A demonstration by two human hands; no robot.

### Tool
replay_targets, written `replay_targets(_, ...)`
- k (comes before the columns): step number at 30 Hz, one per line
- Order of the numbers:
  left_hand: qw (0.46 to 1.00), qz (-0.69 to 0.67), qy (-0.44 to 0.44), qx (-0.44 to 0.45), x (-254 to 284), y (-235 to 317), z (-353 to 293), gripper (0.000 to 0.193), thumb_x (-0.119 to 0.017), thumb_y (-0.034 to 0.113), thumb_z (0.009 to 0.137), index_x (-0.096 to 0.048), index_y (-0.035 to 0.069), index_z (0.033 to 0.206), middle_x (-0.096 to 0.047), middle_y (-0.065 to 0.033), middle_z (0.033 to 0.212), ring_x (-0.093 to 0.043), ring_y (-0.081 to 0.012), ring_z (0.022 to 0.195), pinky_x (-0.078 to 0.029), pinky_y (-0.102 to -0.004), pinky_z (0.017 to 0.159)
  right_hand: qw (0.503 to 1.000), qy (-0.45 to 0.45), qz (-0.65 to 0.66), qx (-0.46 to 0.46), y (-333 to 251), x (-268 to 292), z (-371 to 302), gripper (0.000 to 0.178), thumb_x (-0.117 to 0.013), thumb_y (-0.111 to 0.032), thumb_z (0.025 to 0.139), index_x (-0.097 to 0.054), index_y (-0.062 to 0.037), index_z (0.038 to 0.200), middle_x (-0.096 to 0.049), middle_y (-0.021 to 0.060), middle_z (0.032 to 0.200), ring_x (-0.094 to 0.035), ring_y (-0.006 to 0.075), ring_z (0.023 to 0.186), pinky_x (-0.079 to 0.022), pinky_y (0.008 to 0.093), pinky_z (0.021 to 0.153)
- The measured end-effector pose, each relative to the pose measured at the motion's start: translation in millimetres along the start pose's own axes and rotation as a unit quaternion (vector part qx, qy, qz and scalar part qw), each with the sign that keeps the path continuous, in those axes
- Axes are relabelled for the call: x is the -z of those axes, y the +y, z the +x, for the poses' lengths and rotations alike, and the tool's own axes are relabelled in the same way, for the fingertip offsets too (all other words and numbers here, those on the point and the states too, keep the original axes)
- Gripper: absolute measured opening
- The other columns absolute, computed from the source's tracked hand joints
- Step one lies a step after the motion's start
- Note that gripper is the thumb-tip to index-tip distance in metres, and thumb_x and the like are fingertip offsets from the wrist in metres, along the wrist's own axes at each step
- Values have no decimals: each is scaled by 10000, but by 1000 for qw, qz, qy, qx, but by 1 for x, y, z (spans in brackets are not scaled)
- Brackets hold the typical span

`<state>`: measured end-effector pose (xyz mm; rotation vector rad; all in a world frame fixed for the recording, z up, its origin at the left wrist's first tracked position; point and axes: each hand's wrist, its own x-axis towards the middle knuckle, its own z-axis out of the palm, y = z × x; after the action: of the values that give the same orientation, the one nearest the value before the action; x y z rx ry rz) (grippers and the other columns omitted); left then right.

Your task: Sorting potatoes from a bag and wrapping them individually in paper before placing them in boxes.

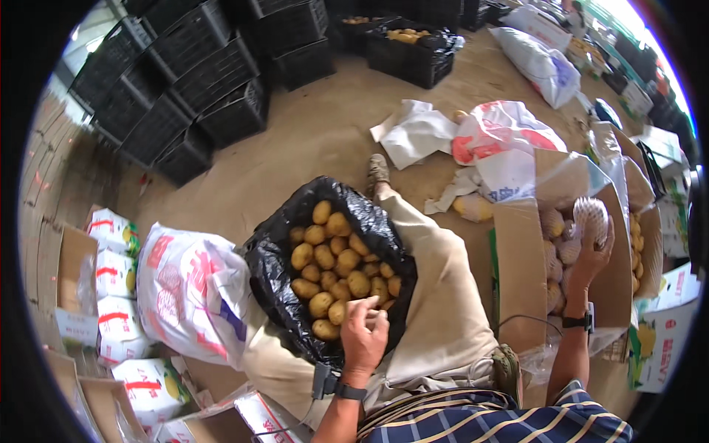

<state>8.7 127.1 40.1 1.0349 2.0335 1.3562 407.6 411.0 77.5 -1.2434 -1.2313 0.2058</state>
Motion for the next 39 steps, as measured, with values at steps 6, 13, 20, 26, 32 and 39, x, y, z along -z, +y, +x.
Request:
replay_targets(6,990,66,98,74,64,-60,22,290,-714,43,915,-673,-33,1192,-682,-128,1096,-697,-178,836,-579,-324,778,967,-207,-141,-45,0,-36,-41,334,-690,-11,908,-668,33,1238,-696,170,1167,-700,279,1068,-558,361,948)
replay_targets(13,982,-18,151,108,107,-100,66,299,-733,87,931,-682,-64,1183,-743,-122,1017,-716,-152,883,-570,-290,803,824,-546,-15,148,-179,-203,-171,396,-776,-125,855,-672,-23,1224,-659,189,1210,-650,403,1123,-534,447,968)
replay_targets(20,812,-178,507,230,238,-234,124,235,-731,113,903,-704,-35,1083,-665,-48,894,-643,-144,731,-512,-302,632,686,-658,-20,311,-189,-375,-290,524,-807,-150,770,-644,-2,1245,-565,192,1350,-519,399,1311,-442,478,1099)
replay_targets(26,833,382,155,369,357,-413,104,305,-693,208,873,-776,8,1087,-775,-220,988,-756,-369,913,-573,-451,812,657,-665,-67,350,-140,-422,-325,516,-716,-29,712,-637,-16,1222,-533,220,1351,-521,436,1251,-458,516,1051)
replay_targets(32,930,262,18,256,350,-464,79,464,-681,232,932,-667,40,1354,-689,-287,1288,-662,-448,1198,-528,-469,1001,613,-687,-106,376,-144,-436,-329,592,-694,13,710,-597,-36,1292,-556,224,1302,-531,431,1243,-465,514,1047)
replay_targets(39,929,253,-17,270,315,-456,75,397,-663,295,943,-709,74,1270,-711,-270,1199,-672,-455,1155,-537,-487,972,537,-714,-196,405,-145,-456,-330,520,-735,30,705,-617,-38,1207,-611,197,1183,-613,408,1131,-524,483,938)
